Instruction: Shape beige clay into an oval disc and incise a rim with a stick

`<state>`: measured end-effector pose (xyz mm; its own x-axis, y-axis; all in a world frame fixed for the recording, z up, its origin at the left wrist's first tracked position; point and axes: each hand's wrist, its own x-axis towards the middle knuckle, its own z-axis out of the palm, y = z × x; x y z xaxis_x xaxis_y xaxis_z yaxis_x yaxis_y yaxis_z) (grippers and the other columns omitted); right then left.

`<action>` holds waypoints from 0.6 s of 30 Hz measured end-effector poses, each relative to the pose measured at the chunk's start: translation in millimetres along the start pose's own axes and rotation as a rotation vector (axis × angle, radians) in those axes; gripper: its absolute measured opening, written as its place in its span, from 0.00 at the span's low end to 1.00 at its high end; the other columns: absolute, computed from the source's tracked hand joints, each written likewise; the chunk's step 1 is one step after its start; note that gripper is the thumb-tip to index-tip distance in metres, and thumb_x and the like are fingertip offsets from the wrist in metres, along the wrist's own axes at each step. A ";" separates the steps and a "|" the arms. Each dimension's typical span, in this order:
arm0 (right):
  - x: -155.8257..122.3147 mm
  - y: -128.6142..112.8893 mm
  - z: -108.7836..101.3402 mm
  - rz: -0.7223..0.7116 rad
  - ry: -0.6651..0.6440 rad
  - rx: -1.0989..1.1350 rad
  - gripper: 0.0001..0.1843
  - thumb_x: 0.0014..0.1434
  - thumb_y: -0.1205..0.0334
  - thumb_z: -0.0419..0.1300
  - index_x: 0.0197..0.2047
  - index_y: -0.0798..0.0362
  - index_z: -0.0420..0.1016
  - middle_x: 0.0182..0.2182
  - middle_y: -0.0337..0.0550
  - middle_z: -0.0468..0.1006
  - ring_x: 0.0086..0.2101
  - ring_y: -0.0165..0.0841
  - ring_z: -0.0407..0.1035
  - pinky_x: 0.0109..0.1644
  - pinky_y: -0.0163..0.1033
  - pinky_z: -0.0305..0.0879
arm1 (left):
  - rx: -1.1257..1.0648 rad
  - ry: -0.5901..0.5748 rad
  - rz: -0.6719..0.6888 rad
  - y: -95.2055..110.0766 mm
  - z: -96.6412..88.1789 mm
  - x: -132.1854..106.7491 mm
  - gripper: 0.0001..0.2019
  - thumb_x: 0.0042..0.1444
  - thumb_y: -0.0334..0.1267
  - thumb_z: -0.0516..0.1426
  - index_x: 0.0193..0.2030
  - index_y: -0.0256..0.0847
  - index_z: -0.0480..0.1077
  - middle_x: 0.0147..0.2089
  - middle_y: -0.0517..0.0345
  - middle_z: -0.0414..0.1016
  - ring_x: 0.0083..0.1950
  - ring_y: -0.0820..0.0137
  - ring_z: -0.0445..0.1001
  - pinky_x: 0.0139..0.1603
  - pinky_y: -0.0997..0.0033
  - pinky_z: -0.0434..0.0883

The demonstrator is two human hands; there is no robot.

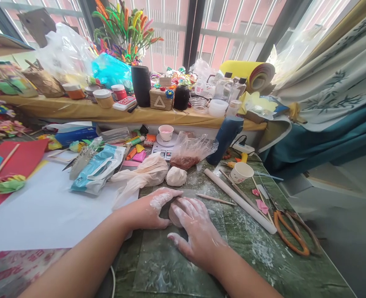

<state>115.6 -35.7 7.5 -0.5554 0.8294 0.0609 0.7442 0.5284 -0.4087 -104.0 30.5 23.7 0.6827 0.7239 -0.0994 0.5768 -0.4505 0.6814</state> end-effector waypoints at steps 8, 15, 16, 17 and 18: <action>6.0 -3.8 3.9 0.002 0.015 -0.037 0.33 0.67 0.43 0.56 0.69 0.51 0.65 0.69 0.58 0.62 0.68 0.53 0.52 0.71 0.67 0.44 | 0.005 0.007 -0.013 -2.2 2.1 -0.1 0.44 0.48 0.36 0.66 0.73 0.49 0.57 0.72 0.51 0.65 0.71 0.52 0.65 0.71 0.56 0.65; -3.6 25.6 -4.4 0.155 0.209 0.050 0.26 0.71 0.49 0.52 0.65 0.55 0.69 0.63 0.58 0.68 0.63 0.50 0.60 0.67 0.63 0.56 | -0.001 -0.006 -0.016 -0.8 -1.8 -0.1 0.44 0.50 0.38 0.68 0.73 0.53 0.56 0.73 0.55 0.63 0.73 0.53 0.62 0.73 0.55 0.61; -7.0 30.6 -3.9 0.160 0.230 0.059 0.26 0.71 0.49 0.51 0.65 0.55 0.69 0.62 0.58 0.69 0.62 0.50 0.61 0.67 0.62 0.57 | -0.002 -0.006 -0.013 -0.7 -2.1 0.0 0.44 0.50 0.38 0.68 0.73 0.53 0.57 0.73 0.55 0.63 0.73 0.53 0.63 0.73 0.55 0.61; -10.5 34.6 -2.8 0.158 0.247 0.062 0.26 0.71 0.50 0.51 0.65 0.55 0.67 0.62 0.58 0.69 0.62 0.49 0.61 0.67 0.62 0.58 | -0.002 -0.009 -0.009 -0.6 -2.4 0.1 0.44 0.50 0.38 0.68 0.73 0.54 0.57 0.73 0.55 0.63 0.72 0.53 0.63 0.73 0.55 0.61; -13.6 37.2 -1.3 0.149 0.259 0.059 0.27 0.71 0.50 0.51 0.67 0.56 0.66 0.63 0.58 0.68 0.63 0.49 0.60 0.67 0.61 0.58 | -0.001 -0.010 -0.005 -0.4 -2.7 0.2 0.44 0.50 0.38 0.68 0.73 0.54 0.57 0.73 0.55 0.63 0.72 0.54 0.63 0.73 0.55 0.62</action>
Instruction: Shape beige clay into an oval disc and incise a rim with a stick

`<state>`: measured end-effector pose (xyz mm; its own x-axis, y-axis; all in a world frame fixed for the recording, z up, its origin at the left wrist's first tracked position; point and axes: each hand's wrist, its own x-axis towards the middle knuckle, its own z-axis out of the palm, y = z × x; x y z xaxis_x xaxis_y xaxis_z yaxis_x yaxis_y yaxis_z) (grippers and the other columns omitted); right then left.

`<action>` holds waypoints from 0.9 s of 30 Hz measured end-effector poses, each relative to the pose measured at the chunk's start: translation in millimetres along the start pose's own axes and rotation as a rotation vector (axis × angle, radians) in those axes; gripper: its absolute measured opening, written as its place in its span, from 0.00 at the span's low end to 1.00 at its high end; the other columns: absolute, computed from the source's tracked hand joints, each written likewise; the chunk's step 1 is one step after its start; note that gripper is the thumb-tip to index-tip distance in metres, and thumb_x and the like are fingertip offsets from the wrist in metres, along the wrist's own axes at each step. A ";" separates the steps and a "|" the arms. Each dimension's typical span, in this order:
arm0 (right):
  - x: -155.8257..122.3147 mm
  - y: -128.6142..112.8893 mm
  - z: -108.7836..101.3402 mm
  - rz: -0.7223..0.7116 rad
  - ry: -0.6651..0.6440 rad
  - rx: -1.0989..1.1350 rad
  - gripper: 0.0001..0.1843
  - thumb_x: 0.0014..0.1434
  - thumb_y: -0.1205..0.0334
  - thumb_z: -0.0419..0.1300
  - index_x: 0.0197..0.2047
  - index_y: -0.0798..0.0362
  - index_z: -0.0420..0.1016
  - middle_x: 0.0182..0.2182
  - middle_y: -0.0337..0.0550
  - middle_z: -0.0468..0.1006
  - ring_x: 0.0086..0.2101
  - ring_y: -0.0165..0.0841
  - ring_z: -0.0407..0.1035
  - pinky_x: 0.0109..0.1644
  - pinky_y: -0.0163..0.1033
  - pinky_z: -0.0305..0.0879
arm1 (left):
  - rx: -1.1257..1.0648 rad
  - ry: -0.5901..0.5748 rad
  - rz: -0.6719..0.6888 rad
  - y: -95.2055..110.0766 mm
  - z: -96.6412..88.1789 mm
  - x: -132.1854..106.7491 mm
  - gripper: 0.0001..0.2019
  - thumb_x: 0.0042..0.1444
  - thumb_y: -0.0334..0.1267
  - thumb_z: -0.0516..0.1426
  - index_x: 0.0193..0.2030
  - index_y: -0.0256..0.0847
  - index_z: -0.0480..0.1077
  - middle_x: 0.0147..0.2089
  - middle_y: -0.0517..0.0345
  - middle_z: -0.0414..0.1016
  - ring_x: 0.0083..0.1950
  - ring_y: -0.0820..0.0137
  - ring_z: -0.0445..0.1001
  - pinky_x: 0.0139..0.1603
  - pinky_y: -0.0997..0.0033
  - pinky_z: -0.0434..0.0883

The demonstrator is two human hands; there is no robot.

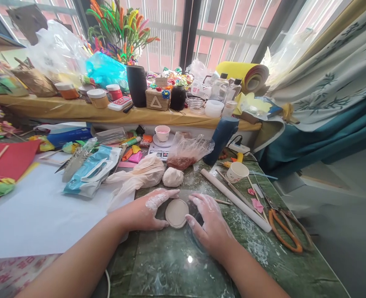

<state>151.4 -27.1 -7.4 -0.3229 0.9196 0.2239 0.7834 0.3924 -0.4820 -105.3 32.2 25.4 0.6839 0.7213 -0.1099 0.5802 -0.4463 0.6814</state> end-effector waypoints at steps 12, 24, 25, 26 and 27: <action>-0.2 -10.6 0.8 0.007 -0.152 -0.094 0.32 0.68 0.48 0.56 0.70 0.55 0.64 0.67 0.58 0.65 0.66 0.52 0.56 0.69 0.61 0.55 | 0.011 0.013 0.026 0.8 4.0 3.8 0.47 0.47 0.41 0.71 0.73 0.54 0.57 0.72 0.52 0.64 0.71 0.51 0.63 0.72 0.50 0.62; -6.0 -7.6 -0.2 -0.027 -0.030 -0.095 0.29 0.69 0.50 0.55 0.66 0.58 0.68 0.63 0.59 0.70 0.64 0.51 0.60 0.68 0.63 0.57 | 0.068 0.026 0.028 2.1 3.9 0.6 0.49 0.48 0.44 0.71 0.75 0.53 0.55 0.75 0.51 0.58 0.74 0.48 0.58 0.74 0.48 0.59; -7.9 -7.6 -0.7 -0.032 -0.025 -0.094 0.28 0.69 0.51 0.55 0.66 0.58 0.68 0.63 0.59 0.71 0.63 0.51 0.60 0.68 0.62 0.57 | 0.065 0.027 0.025 2.0 4.1 0.4 0.50 0.47 0.44 0.72 0.75 0.53 0.55 0.75 0.51 0.58 0.74 0.47 0.58 0.74 0.47 0.59; -9.9 -7.9 -1.0 -0.033 -0.029 -0.094 0.28 0.69 0.51 0.55 0.66 0.57 0.68 0.62 0.58 0.71 0.63 0.51 0.60 0.68 0.63 0.57 | 0.064 0.019 0.028 2.1 4.2 0.4 0.49 0.47 0.45 0.72 0.74 0.53 0.56 0.75 0.51 0.58 0.74 0.47 0.58 0.74 0.48 0.59; -11.9 -8.3 -1.2 -0.030 -0.041 -0.097 0.27 0.69 0.51 0.55 0.65 0.56 0.69 0.63 0.57 0.71 0.63 0.51 0.61 0.67 0.63 0.57 | 0.063 0.009 0.034 2.2 4.1 0.5 0.47 0.48 0.45 0.72 0.73 0.53 0.58 0.75 0.51 0.58 0.74 0.47 0.59 0.74 0.48 0.59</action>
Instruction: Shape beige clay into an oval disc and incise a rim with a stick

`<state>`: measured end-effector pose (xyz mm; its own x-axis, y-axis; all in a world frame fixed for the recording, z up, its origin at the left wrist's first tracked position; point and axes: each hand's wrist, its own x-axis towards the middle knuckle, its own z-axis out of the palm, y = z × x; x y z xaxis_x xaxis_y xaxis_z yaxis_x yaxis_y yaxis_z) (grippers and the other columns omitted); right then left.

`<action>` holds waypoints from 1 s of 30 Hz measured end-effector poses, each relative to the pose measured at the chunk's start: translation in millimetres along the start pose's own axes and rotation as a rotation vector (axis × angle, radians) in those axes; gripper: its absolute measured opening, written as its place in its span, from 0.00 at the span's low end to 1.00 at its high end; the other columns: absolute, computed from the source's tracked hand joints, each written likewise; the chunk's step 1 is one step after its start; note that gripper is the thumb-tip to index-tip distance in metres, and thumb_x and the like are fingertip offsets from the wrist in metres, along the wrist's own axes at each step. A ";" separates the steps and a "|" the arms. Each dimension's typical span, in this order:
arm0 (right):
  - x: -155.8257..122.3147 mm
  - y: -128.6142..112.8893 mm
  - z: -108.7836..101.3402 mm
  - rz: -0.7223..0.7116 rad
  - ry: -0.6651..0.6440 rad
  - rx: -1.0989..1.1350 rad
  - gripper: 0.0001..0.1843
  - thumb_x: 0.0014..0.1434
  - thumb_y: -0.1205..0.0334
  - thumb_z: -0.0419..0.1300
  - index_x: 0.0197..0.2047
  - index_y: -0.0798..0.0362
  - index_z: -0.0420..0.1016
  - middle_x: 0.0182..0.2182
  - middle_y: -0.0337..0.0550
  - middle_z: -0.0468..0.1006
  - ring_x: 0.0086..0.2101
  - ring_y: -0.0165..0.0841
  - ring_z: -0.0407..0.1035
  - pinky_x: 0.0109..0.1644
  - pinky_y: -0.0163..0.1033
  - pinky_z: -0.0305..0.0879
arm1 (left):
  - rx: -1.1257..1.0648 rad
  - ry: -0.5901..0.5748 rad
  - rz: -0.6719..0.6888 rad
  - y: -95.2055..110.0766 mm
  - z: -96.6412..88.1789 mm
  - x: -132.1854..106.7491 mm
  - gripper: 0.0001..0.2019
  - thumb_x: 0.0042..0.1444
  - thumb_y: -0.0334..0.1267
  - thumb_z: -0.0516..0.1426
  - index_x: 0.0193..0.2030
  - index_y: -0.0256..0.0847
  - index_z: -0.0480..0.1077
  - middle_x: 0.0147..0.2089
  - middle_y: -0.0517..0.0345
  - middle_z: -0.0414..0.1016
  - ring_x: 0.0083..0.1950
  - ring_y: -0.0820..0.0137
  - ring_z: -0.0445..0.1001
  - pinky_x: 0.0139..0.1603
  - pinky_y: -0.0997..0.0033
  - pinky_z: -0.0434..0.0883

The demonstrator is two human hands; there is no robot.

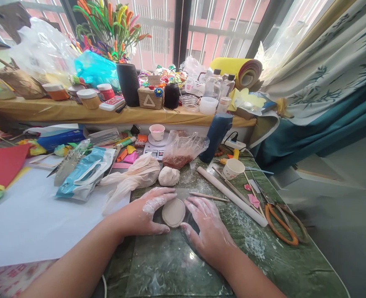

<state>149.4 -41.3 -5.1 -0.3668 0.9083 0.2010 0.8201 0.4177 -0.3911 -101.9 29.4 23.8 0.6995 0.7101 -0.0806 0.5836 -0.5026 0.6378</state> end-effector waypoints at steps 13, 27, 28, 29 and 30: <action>-12.5 -2.5 -1.9 -0.030 -0.049 -0.016 0.25 0.67 0.53 0.58 0.64 0.55 0.71 0.62 0.55 0.72 0.62 0.51 0.62 0.68 0.62 0.55 | -0.003 0.020 -0.015 2.9 1.6 3.5 0.46 0.49 0.44 0.71 0.73 0.54 0.58 0.72 0.55 0.65 0.72 0.50 0.62 0.73 0.49 0.60; -23.3 -7.4 3.2 -0.130 0.043 0.008 0.22 0.67 0.55 0.59 0.62 0.52 0.71 0.61 0.53 0.72 0.62 0.48 0.62 0.70 0.64 0.48 | 0.022 0.009 -0.018 5.2 2.3 5.3 0.45 0.48 0.42 0.71 0.72 0.50 0.59 0.71 0.52 0.66 0.71 0.51 0.63 0.72 0.51 0.61; -22.8 -6.4 3.3 -0.123 0.047 0.017 0.21 0.67 0.56 0.59 0.61 0.52 0.71 0.61 0.53 0.72 0.62 0.48 0.62 0.70 0.64 0.49 | 0.030 0.003 -0.015 5.8 3.2 5.4 0.46 0.47 0.42 0.72 0.73 0.50 0.59 0.71 0.51 0.66 0.71 0.51 0.63 0.72 0.51 0.61; -22.1 -5.2 3.5 -0.114 0.045 0.028 0.20 0.67 0.57 0.59 0.60 0.51 0.71 0.61 0.53 0.72 0.62 0.48 0.62 0.69 0.63 0.51 | 0.040 -0.001 -0.013 6.4 4.3 5.6 0.47 0.46 0.42 0.72 0.73 0.50 0.58 0.71 0.51 0.66 0.71 0.50 0.62 0.73 0.50 0.60; -21.5 -4.0 3.9 -0.101 0.048 0.039 0.21 0.66 0.57 0.59 0.61 0.52 0.71 0.61 0.53 0.72 0.62 0.48 0.62 0.69 0.63 0.52 | 0.051 -0.004 -0.013 7.0 5.7 5.9 0.48 0.45 0.42 0.72 0.73 0.50 0.58 0.71 0.51 0.65 0.72 0.49 0.61 0.73 0.48 0.60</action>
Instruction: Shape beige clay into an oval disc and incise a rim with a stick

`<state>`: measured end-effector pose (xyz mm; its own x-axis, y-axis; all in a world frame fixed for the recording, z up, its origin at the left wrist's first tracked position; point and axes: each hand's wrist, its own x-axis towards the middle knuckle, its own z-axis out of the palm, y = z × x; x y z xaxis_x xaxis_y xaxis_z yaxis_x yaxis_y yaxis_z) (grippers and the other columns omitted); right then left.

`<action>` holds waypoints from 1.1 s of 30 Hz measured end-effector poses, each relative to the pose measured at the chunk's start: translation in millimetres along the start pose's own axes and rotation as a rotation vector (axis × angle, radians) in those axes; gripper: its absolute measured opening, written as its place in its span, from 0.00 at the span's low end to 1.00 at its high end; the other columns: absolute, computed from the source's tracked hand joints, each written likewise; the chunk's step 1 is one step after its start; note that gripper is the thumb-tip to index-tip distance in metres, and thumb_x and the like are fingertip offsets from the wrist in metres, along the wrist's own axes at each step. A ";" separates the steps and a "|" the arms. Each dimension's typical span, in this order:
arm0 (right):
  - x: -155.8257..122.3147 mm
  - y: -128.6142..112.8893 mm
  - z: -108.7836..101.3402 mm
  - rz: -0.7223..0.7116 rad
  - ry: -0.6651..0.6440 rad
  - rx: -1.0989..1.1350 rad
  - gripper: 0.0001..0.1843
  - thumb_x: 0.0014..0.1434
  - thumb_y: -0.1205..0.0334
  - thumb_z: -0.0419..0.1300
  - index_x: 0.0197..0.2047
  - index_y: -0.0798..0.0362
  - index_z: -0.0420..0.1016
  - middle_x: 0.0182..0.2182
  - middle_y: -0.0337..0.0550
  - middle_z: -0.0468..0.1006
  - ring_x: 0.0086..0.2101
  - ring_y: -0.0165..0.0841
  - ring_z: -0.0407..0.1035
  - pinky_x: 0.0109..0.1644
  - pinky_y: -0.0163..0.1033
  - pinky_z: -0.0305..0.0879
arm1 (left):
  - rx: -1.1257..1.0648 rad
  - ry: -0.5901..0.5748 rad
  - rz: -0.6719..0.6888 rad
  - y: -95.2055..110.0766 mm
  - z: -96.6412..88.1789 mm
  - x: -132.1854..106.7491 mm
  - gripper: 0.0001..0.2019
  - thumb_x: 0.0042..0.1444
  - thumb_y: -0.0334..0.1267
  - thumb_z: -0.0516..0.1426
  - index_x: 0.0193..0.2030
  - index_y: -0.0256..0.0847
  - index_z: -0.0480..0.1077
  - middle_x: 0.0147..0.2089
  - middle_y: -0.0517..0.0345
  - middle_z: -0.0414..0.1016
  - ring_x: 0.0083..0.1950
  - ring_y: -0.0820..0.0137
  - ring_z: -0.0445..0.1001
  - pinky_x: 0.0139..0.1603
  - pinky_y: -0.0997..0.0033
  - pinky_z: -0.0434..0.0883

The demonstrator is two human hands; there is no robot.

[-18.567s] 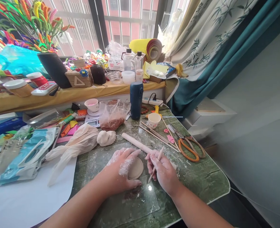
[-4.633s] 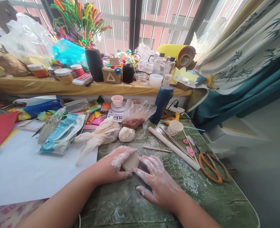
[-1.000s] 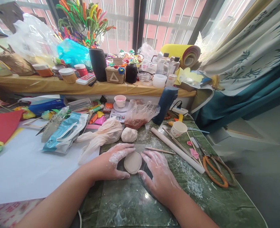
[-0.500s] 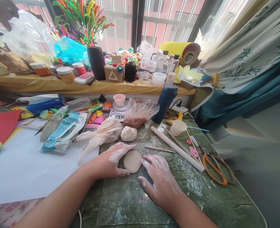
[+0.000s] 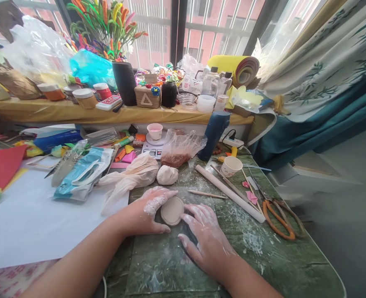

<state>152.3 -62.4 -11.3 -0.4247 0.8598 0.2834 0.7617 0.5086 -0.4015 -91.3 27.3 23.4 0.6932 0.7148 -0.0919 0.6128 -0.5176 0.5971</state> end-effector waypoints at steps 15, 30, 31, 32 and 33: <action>3.5 6.2 13.2 0.173 0.065 0.022 0.30 0.62 0.61 0.59 0.66 0.56 0.62 0.64 0.57 0.67 0.67 0.52 0.55 0.70 0.66 0.52 | 0.160 0.146 -0.005 12.5 20.3 9.2 0.41 0.52 0.43 0.66 0.72 0.45 0.57 0.67 0.48 0.69 0.67 0.48 0.65 0.70 0.44 0.59; -18.9 44.9 -33.0 0.292 0.316 0.316 0.20 0.66 0.59 0.58 0.60 0.48 0.68 0.59 0.50 0.73 0.61 0.43 0.67 0.67 0.54 0.63 | 0.198 0.181 -0.051 10.7 25.0 5.7 0.42 0.53 0.43 0.66 0.73 0.48 0.56 0.72 0.50 0.64 0.71 0.47 0.61 0.71 0.43 0.59; -24.3 53.2 -38.8 0.259 0.165 0.302 0.25 0.64 0.54 0.62 0.63 0.47 0.68 0.62 0.50 0.71 0.63 0.45 0.64 0.68 0.55 0.61 | 0.185 0.176 -0.043 6.9 22.3 5.2 0.41 0.53 0.41 0.66 0.73 0.48 0.56 0.71 0.50 0.65 0.71 0.48 0.61 0.71 0.45 0.60; -28.8 60.7 -43.2 0.235 0.012 0.284 0.34 0.60 0.48 0.66 0.66 0.46 0.66 0.66 0.50 0.67 0.66 0.47 0.60 0.70 0.57 0.58 | 0.174 0.179 -0.040 4.1 20.3 5.5 0.40 0.53 0.39 0.65 0.72 0.48 0.57 0.70 0.50 0.66 0.71 0.49 0.62 0.71 0.46 0.61; -31.9 67.1 -45.8 0.223 -0.120 0.259 0.44 0.54 0.42 0.70 0.69 0.46 0.63 0.69 0.51 0.63 0.68 0.50 0.56 0.71 0.59 0.55 | 0.165 0.185 -0.043 2.6 19.3 6.9 0.39 0.53 0.39 0.65 0.72 0.47 0.58 0.70 0.50 0.67 0.70 0.50 0.64 0.71 0.48 0.62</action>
<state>239.3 -57.9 -7.4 -0.3280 0.9424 0.0659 0.6991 0.2891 -0.6540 -77.6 21.8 9.0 0.5935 0.8037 0.0421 0.7042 -0.5439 0.4563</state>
